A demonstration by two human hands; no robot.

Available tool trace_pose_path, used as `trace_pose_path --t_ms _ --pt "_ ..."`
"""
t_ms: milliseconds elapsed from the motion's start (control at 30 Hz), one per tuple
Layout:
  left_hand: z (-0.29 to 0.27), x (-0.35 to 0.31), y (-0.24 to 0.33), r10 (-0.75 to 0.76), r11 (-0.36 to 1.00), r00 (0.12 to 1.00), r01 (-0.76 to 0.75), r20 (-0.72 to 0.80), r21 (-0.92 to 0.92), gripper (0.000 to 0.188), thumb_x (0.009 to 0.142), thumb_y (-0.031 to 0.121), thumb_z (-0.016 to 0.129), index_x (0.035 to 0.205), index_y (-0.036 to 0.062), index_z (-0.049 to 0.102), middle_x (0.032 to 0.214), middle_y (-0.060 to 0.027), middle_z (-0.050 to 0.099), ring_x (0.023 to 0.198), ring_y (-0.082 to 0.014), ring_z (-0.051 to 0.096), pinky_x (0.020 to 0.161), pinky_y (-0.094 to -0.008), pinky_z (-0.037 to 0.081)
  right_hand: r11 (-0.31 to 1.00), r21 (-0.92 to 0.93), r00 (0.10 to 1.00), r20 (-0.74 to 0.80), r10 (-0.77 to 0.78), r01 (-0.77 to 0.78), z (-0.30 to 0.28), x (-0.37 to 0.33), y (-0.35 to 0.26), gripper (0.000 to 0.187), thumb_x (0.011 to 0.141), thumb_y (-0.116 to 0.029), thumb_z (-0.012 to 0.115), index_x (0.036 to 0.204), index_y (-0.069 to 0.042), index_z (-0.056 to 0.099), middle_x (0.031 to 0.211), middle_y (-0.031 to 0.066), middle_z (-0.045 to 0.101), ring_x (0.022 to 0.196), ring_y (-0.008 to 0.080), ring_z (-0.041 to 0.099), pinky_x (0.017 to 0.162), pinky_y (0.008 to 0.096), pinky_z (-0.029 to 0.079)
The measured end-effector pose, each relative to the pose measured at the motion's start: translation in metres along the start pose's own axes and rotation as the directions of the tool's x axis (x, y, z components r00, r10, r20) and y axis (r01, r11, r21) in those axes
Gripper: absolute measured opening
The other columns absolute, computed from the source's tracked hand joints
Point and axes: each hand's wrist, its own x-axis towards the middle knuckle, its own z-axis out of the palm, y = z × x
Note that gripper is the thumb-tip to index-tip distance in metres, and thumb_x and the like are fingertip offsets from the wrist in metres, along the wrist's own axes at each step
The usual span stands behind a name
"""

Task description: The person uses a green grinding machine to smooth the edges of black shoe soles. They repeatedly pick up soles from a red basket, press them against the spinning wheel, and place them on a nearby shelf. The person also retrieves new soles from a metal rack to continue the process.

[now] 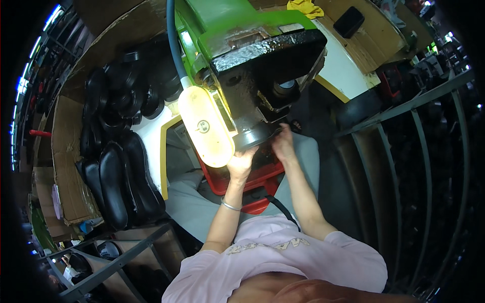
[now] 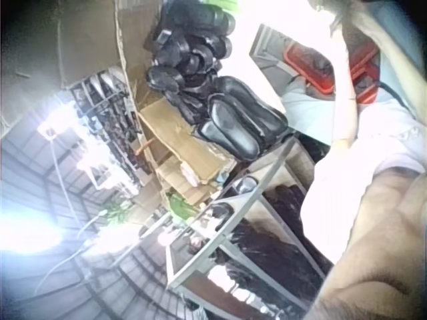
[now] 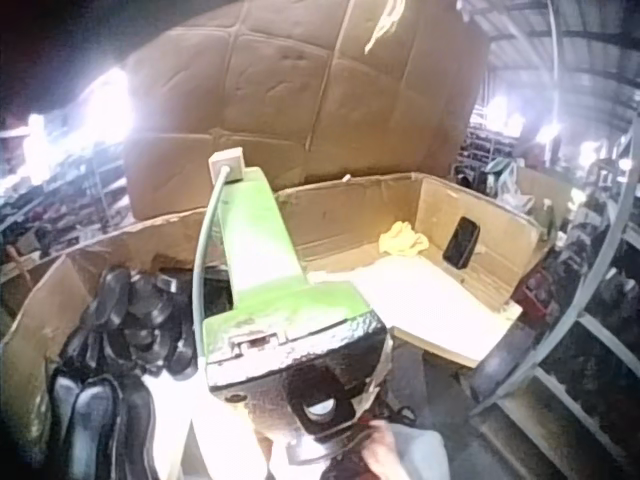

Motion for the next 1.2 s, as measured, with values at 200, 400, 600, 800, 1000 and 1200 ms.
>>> trace_pose_path --t_ms 200,400,600,800,1000,1200 --pt "-0.008 0.000 0.021 0.025 0.996 0.998 -0.030 0.065 0.080 0.048 0.071 -0.004 0.077 0.111 -0.0004 0.050 0.102 -0.0080 0.059 0.095 -0.0162 0.060 0.089 -0.0303 0.048 0.612 -0.653 0.812 0.008 -0.584 0.447 0.046 -0.002 -0.148 0.043 0.066 0.007 0.079 0.099 -0.005 0.053 0.089 0.0018 0.055 0.080 0.0109 0.056 0.073 0.0251 0.048" --pt "-0.047 -0.004 0.021 -0.001 0.999 1.000 0.003 -0.027 0.052 0.049 0.071 0.000 0.079 0.113 -0.0006 0.053 0.104 -0.0095 0.061 0.096 -0.0170 0.060 0.088 -0.0301 0.049 0.511 -0.711 0.834 0.196 -0.516 0.483 0.107 -0.010 -0.182 0.046 0.063 0.004 0.083 0.098 -0.004 0.055 0.091 0.0023 0.055 0.081 0.0112 0.055 0.074 0.0254 0.046" --pt "-0.130 -0.019 0.056 -0.033 0.990 0.991 0.014 -0.127 -0.144 0.054 0.075 0.001 0.077 0.118 0.0025 0.046 0.110 -0.0098 0.057 0.104 -0.0233 0.060 0.092 -0.0431 0.054 0.364 -0.716 0.788 0.435 -0.435 0.596 0.148 -0.015 -0.123 0.047 0.055 -0.008 0.090 0.091 -0.005 0.059 0.095 0.0054 0.055 0.087 0.0172 0.053 0.077 0.0298 0.045" --pt "-0.114 -0.037 0.079 0.330 0.774 0.922 -0.386 0.202 0.502 0.042 0.074 -0.004 0.069 0.111 0.0032 0.049 0.095 -0.0111 0.061 0.101 -0.0305 0.061 0.087 -0.0449 0.051 0.887 -0.326 0.940 0.020 -0.340 0.327 0.172 -0.058 -0.078 0.057 0.071 -0.013 0.081 0.119 -0.003 0.051 0.112 0.0051 0.053 0.104 0.0182 0.051 0.093 0.0305 0.041" --pt "-0.024 -0.049 0.053 0.253 0.612 0.773 -0.594 0.582 0.522 0.054 0.067 -0.007 0.074 0.117 0.0021 0.055 0.125 -0.0203 0.053 0.123 -0.0419 0.047 0.102 -0.0484 0.039 0.968 -0.247 0.981 -0.191 -0.020 -0.028 0.147 -0.062 -0.125 0.049 0.075 0.004 0.058 0.122 -0.004 0.050 0.105 0.0043 0.058 0.093 0.0145 0.057 0.081 0.0278 0.049" --pt "-0.106 -0.043 0.137 0.022 -0.224 0.994 -0.100 0.108 0.969 0.089 0.065 0.011 0.080 0.141 0.0020 0.036 0.146 -0.0216 0.030 0.137 -0.0407 0.024 0.109 -0.0502 0.025 0.623 -0.782 0.930 -0.235 -0.283 -0.008 0.023 0.145 -0.253 0.056 0.077 0.004 0.056 0.132 0.008 0.047 0.123 0.0181 0.059 0.108 0.0243 0.058 0.090 0.0325 0.046"
